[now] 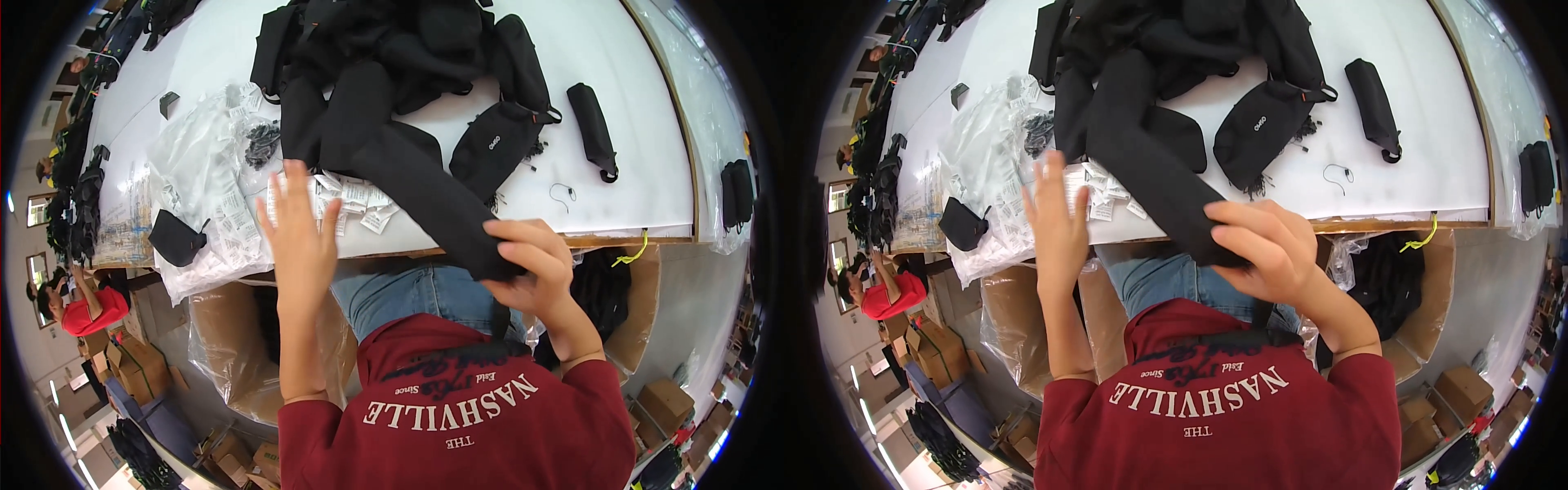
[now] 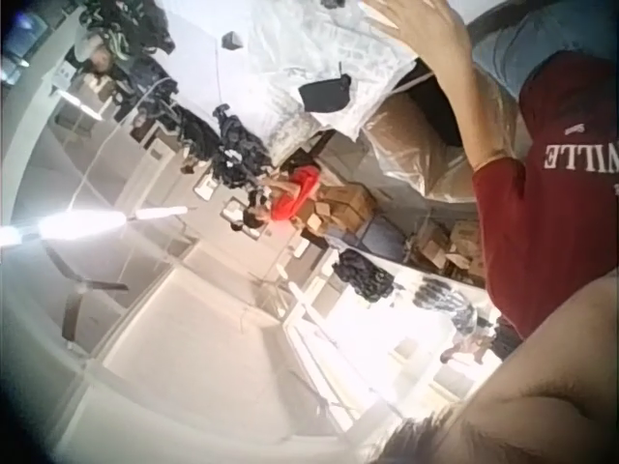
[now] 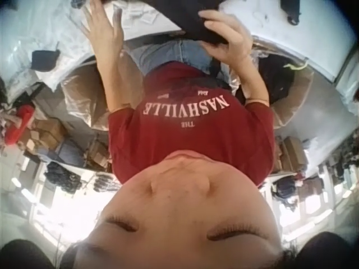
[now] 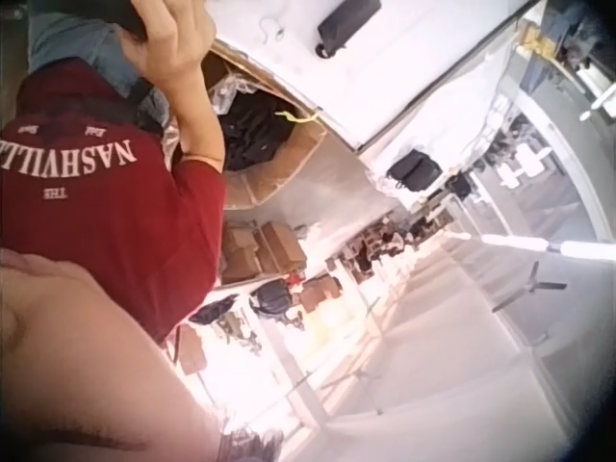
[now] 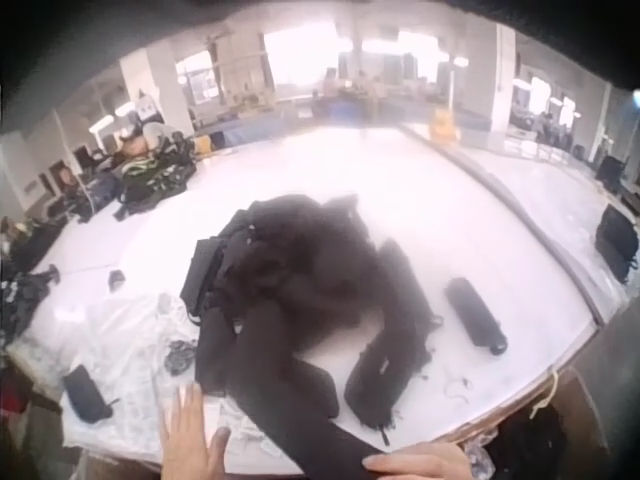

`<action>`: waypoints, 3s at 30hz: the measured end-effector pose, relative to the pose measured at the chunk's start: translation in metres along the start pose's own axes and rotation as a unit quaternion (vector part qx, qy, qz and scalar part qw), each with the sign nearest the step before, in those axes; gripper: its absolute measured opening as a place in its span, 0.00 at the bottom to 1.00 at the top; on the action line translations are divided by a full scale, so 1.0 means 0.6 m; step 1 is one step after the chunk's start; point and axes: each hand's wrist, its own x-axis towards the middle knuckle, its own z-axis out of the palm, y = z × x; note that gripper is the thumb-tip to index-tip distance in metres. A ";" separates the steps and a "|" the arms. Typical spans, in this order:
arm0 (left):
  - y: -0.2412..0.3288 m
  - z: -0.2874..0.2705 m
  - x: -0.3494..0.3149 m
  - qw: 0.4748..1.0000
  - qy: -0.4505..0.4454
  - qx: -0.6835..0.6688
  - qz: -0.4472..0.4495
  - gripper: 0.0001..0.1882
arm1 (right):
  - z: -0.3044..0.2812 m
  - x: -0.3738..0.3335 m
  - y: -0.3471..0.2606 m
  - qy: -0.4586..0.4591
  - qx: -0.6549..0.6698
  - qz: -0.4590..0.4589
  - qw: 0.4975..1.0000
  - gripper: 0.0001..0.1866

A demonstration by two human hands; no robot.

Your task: Inserting silica gel packets and instruction cards into individual black protective pouches.

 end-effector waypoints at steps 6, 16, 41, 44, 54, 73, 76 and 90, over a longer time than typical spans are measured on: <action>0.096 -0.061 -0.062 0.945 0.078 -0.135 0.288 0.39 | 0.021 0.022 -0.002 0.000 0.038 -0.006 0.999 0.31; 0.070 -0.047 -0.080 0.924 0.093 -0.153 0.338 0.40 | 0.024 0.020 -0.004 0.030 0.061 -0.033 0.997 0.31; -0.029 -0.024 -0.021 0.751 -0.058 -0.648 0.108 0.21 | -0.008 0.035 -0.013 -0.010 0.355 0.320 0.878 0.12; -0.024 -0.020 -0.030 0.761 -0.039 -0.646 0.044 0.14 | -0.016 0.035 -0.001 -0.084 0.305 0.342 0.885 0.11; -0.042 -0.011 -0.038 0.804 -0.102 -0.582 -0.072 0.14 | -0.101 0.022 0.046 -0.171 0.203 0.447 0.855 0.16; -0.049 0.059 -0.097 0.723 -0.206 -0.631 -0.191 0.12 | -0.225 -0.161 0.270 -0.036 -0.354 0.321 0.878 0.17; -0.048 0.066 -0.095 0.717 -0.214 -0.635 -0.196 0.12 | -0.212 -0.147 0.276 -0.008 -0.398 0.337 0.853 0.16; -0.151 0.082 -0.065 0.915 0.093 -0.347 -0.181 0.13 | -0.189 -0.148 0.206 -0.022 -0.306 0.351 0.885 0.09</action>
